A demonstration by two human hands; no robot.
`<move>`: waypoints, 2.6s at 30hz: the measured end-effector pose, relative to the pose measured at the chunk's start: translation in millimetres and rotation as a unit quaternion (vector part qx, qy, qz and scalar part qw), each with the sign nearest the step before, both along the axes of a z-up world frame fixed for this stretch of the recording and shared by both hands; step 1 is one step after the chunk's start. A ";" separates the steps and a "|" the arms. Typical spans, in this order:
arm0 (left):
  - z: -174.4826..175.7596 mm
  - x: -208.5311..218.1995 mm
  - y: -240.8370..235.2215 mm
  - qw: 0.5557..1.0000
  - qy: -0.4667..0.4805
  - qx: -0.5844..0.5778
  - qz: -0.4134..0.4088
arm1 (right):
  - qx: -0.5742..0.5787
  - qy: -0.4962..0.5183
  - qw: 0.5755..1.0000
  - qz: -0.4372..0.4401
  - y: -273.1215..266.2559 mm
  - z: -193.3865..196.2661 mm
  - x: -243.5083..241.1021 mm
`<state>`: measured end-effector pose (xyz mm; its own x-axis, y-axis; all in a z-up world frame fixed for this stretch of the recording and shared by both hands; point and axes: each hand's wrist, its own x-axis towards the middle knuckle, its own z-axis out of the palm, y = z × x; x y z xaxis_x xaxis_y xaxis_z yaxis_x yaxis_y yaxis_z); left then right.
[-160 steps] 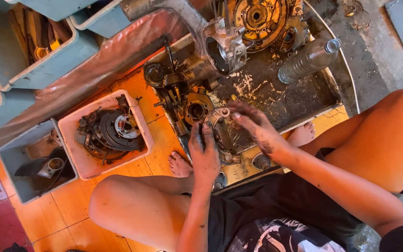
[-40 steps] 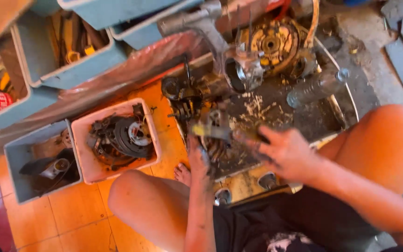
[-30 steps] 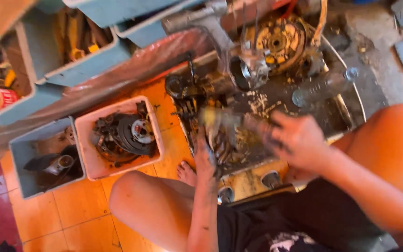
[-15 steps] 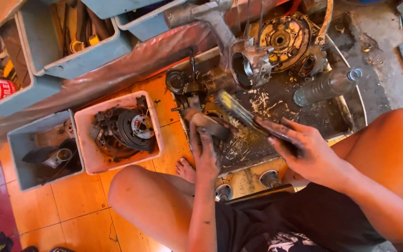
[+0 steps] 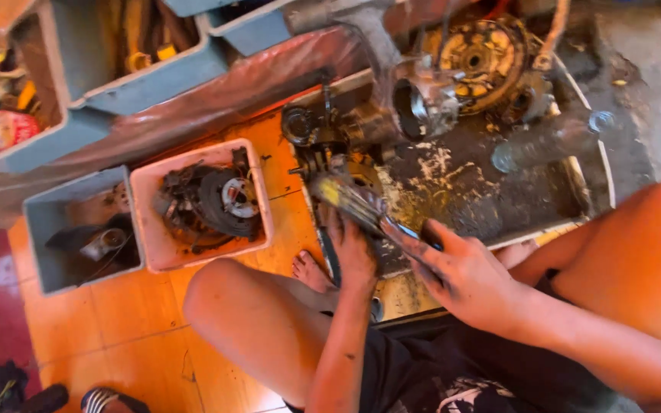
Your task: Cleaning greasy motorcycle engine components using a brush and solvent in a workshop environment.
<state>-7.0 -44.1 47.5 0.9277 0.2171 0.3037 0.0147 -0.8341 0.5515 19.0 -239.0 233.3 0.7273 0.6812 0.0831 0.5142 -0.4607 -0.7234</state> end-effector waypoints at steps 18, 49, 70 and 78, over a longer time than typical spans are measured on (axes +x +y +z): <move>110.2 28.0 3.7 0.916 0.047 -0.363 0.162 | -0.086 0.055 0.995 -0.007 -29.3 -7.8 4.4; 87.9 22.4 -29.9 0.940 0.035 -0.337 0.035 | -0.031 0.076 0.992 -0.091 -2.7 19.9 24.0; 179.5 49.6 -33.2 0.936 0.054 -0.344 0.057 | 0.094 0.062 0.988 -0.108 -8.6 5.5 15.9; 155.0 58.8 -35.4 0.878 0.014 -0.462 0.124 | 0.033 0.100 0.990 -0.093 -13.0 -9.4 16.3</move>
<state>51.8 -79.5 202.5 0.8216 0.5550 -0.1303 0.1568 -0.0003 0.9876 35.3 -252.0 223.9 0.8457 0.5325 -0.0352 0.2686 -0.4817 -0.8342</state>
